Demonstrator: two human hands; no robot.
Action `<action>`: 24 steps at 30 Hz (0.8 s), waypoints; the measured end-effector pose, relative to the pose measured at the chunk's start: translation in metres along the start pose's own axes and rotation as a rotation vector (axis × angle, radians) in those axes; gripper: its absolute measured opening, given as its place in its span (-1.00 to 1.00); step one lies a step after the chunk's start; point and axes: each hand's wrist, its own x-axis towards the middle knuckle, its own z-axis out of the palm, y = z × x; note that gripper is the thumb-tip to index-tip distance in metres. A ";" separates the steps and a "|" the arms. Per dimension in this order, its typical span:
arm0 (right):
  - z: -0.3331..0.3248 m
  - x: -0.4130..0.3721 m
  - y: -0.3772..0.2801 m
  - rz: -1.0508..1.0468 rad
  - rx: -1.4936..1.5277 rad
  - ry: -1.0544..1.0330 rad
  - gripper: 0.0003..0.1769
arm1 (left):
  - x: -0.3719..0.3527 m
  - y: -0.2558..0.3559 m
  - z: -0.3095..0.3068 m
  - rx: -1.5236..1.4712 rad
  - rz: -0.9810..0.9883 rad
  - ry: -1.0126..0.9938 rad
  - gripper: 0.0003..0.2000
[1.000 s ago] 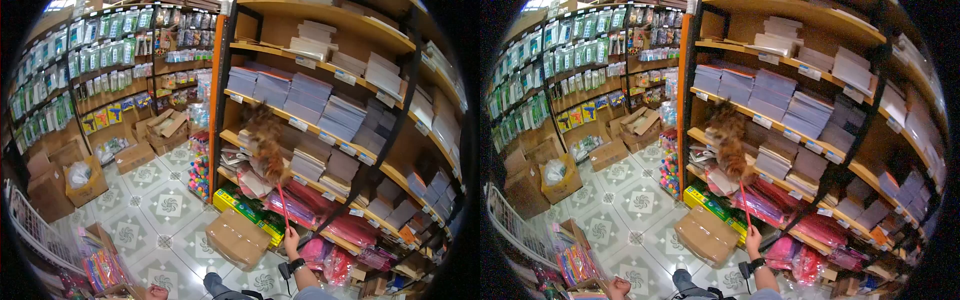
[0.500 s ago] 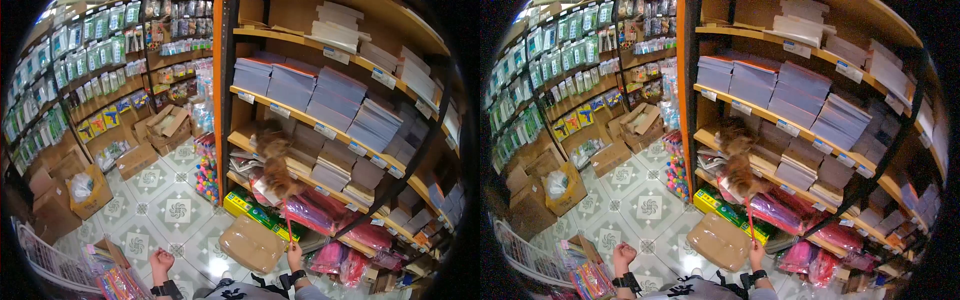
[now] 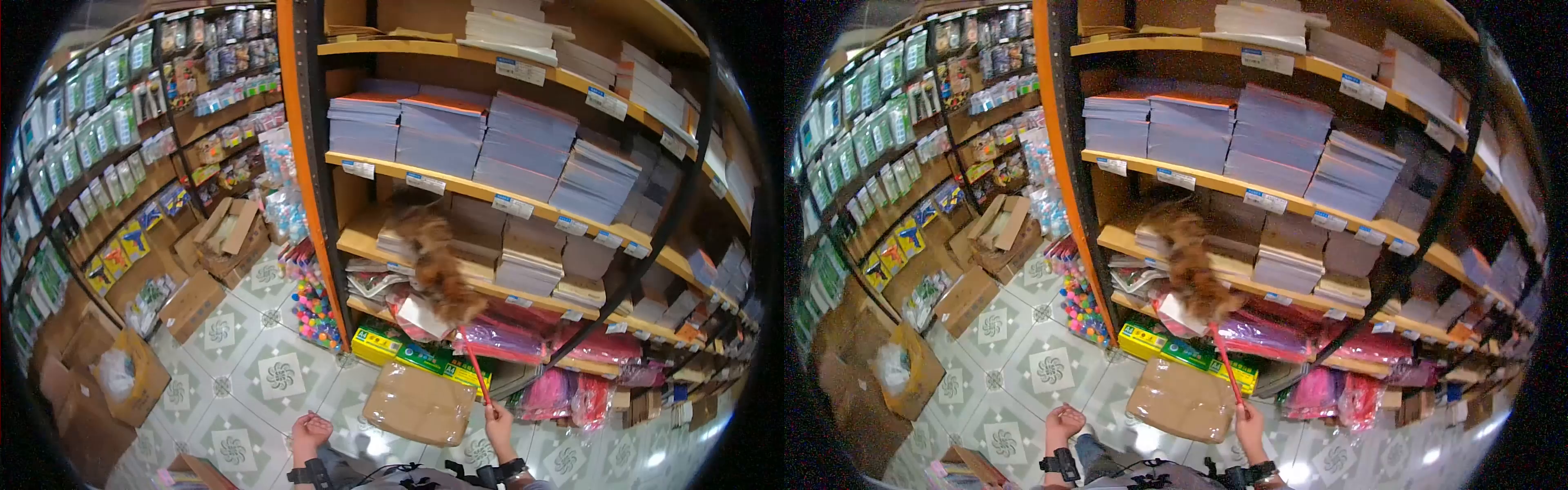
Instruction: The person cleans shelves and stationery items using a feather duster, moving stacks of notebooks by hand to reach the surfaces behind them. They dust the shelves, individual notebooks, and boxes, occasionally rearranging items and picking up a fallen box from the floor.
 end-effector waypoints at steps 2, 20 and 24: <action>-0.007 -0.014 -0.025 -0.003 -0.213 -0.010 -0.81 | 0.009 0.001 0.016 0.017 -0.064 -0.001 -0.90; 0.117 -0.133 -0.172 0.233 -0.581 0.385 -0.81 | 0.090 0.130 0.113 0.426 -0.273 0.012 -0.87; 0.162 -0.141 -0.187 0.186 -0.701 0.338 -0.81 | 0.100 0.140 0.119 0.430 -0.352 0.017 -0.86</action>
